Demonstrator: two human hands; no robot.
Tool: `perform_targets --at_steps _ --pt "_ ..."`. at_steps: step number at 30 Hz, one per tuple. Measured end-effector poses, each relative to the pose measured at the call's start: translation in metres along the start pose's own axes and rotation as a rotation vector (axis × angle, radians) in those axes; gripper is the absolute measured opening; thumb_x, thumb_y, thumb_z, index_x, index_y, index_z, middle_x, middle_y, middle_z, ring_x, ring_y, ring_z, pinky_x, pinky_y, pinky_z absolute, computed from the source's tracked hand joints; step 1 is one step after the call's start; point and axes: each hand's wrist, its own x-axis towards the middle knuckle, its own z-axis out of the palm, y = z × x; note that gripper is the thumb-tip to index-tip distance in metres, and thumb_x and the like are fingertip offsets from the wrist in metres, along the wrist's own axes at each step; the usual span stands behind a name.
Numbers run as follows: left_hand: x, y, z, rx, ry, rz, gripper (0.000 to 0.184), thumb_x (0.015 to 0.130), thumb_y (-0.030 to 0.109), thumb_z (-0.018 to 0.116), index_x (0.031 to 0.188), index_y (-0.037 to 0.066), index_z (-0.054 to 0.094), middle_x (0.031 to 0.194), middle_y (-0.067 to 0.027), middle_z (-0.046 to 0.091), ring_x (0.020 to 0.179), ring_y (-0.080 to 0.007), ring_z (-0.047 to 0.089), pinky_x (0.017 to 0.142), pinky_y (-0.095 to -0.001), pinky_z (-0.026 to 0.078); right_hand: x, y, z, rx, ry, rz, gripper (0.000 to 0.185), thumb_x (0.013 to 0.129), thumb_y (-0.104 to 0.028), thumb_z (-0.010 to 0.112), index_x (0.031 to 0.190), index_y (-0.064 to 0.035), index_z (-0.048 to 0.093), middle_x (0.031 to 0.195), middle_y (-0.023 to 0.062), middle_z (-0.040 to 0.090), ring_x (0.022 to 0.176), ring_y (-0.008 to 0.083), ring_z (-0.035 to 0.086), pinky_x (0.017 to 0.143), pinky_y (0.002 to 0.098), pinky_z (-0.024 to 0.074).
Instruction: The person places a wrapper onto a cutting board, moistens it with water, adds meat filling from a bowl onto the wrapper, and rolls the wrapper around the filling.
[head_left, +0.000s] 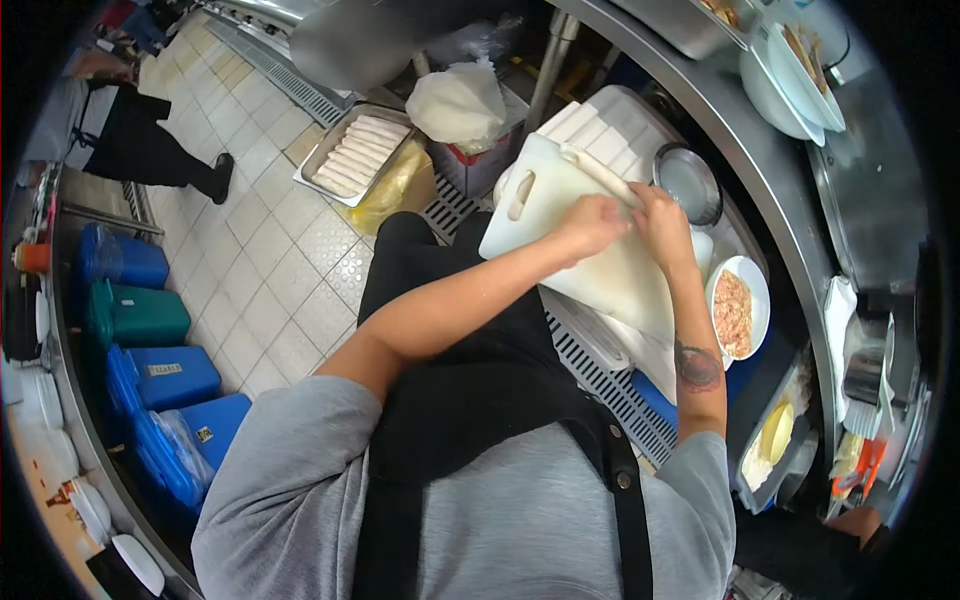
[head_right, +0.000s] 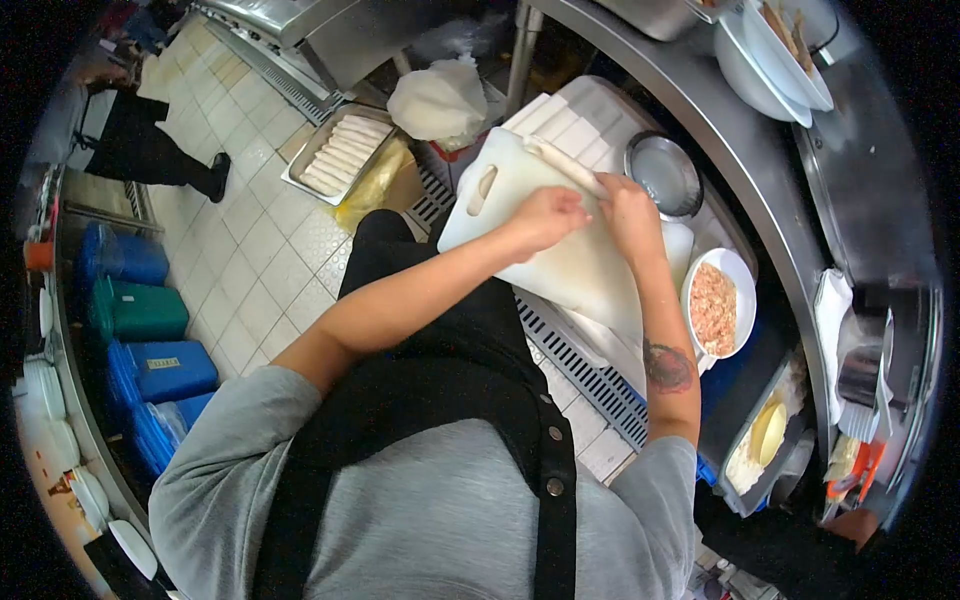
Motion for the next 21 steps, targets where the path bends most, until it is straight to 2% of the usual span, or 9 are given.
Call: perform_targets --at_steps 2,5,8,9,13,16,18,20,21 --pt "0.013 -0.031 0.006 -0.563 -0.083 -0.236 0.02 0.088 0.01 0.067 0.104 -0.003 0.066 0.098 -0.0128 0.066 0.092 -0.0235 0.064 0.085 -0.0346 0.053 -0.003 0.001 0.002 0.026 0.014 -0.032 0.042 0.077 -0.006 0.07 0.118 -0.0022 0.066 0.1 0.0214 0.07 0.09 0.0385 0.068 0.084 0.0422 0.0539" --pt "0.015 -0.012 0.003 -0.797 0.061 -0.341 0.017 0.088 0.009 0.068 0.1 -0.003 0.065 0.095 -0.0117 0.063 0.089 -0.0233 0.062 0.085 -0.0346 0.053 -0.009 -0.04 -0.023 0.196 -0.238 0.303 0.041 0.075 -0.01 0.072 0.115 -0.0008 0.067 0.09 0.0218 0.07 0.079 0.0354 0.069 0.077 0.039 0.0544" --pt "0.027 -0.002 0.001 -0.919 0.055 -0.35 0.015 0.089 0.011 0.068 0.097 -0.002 0.063 0.094 -0.0112 0.062 0.089 -0.0227 0.061 0.084 -0.0354 0.053 -0.028 -0.069 -0.032 0.364 -0.177 0.373 0.036 0.075 -0.012 0.073 0.109 -0.0004 0.068 0.085 0.0184 0.07 0.072 0.0291 0.069 0.071 0.037 0.0537" --pt "0.023 0.015 0.001 -0.928 0.129 -0.36 0.013 0.089 0.011 0.069 0.094 0.001 0.063 0.088 -0.0098 0.061 0.08 -0.0211 0.061 0.073 -0.0356 0.054 -0.033 -0.078 -0.036 0.396 -0.176 0.381 0.035 0.076 -0.012 0.073 0.109 -0.0006 0.068 0.085 0.0164 0.07 0.073 0.0265 0.069 0.071 0.036 0.0535" --pt "0.016 0.055 -0.008 -0.772 0.11 -0.108 0.011 0.087 0.013 0.07 0.088 0.005 0.062 0.069 -0.0029 0.058 0.058 -0.016 0.056 0.052 -0.0324 0.047 -0.037 -0.088 -0.057 0.535 -0.003 0.327 0.031 0.079 -0.011 0.075 0.108 -0.0017 0.068 0.086 0.008 0.069 0.076 0.0168 0.066 0.069 0.0304 0.052" --pt "-0.005 0.083 -0.006 -0.347 0.111 0.153 0.011 0.088 0.014 0.069 0.084 0.005 0.063 0.063 0.0007 0.057 0.055 -0.0136 0.054 0.051 -0.03 0.045 -0.015 -0.097 -0.087 0.621 0.32 0.186 0.027 0.082 -0.01 0.076 0.107 -0.0022 0.069 0.084 0.0016 0.064 0.073 0.0102 0.057 0.069 0.0239 0.0482" --pt "-0.026 0.099 -0.005 -0.146 0.126 0.375 0.014 0.084 0.012 0.067 0.087 -0.002 0.066 0.067 -0.0113 0.066 0.062 -0.0233 0.065 0.058 -0.0345 0.05 0.005 -0.123 -0.12 0.629 0.442 0.046 0.023 0.082 -0.009 0.075 0.103 -0.0017 0.07 0.082 0.0007 0.062 0.07 0.0094 0.054 0.067 0.0228 0.0463" --pt "-0.041 0.106 -0.007 0.04 0.144 0.54 0.024 0.078 0.012 0.069 0.094 -0.006 0.068 0.072 -0.0215 0.069 0.07 -0.0339 0.07 0.065 -0.0396 0.053 0.019 -0.128 -0.136 0.468 0.226 -0.083 0.019 0.082 -0.009 0.075 0.098 -0.0009 0.069 0.079 -0.0002 0.06 0.068 0.0089 0.052 0.065 0.022 0.0443" --pt "-0.046 0.108 -0.013 0.136 0.066 0.581 0.024 0.077 0.007 0.068 0.098 -0.004 0.068 0.084 -0.0233 0.071 0.083 -0.0353 0.073 0.071 -0.0378 0.055 0.023 -0.128 -0.14 0.384 0.118 -0.148 0.017 0.082 -0.009 0.075 0.095 -0.0005 0.069 0.077 -0.0006 0.058 0.067 0.0086 0.051 0.064 0.0216 0.0432"
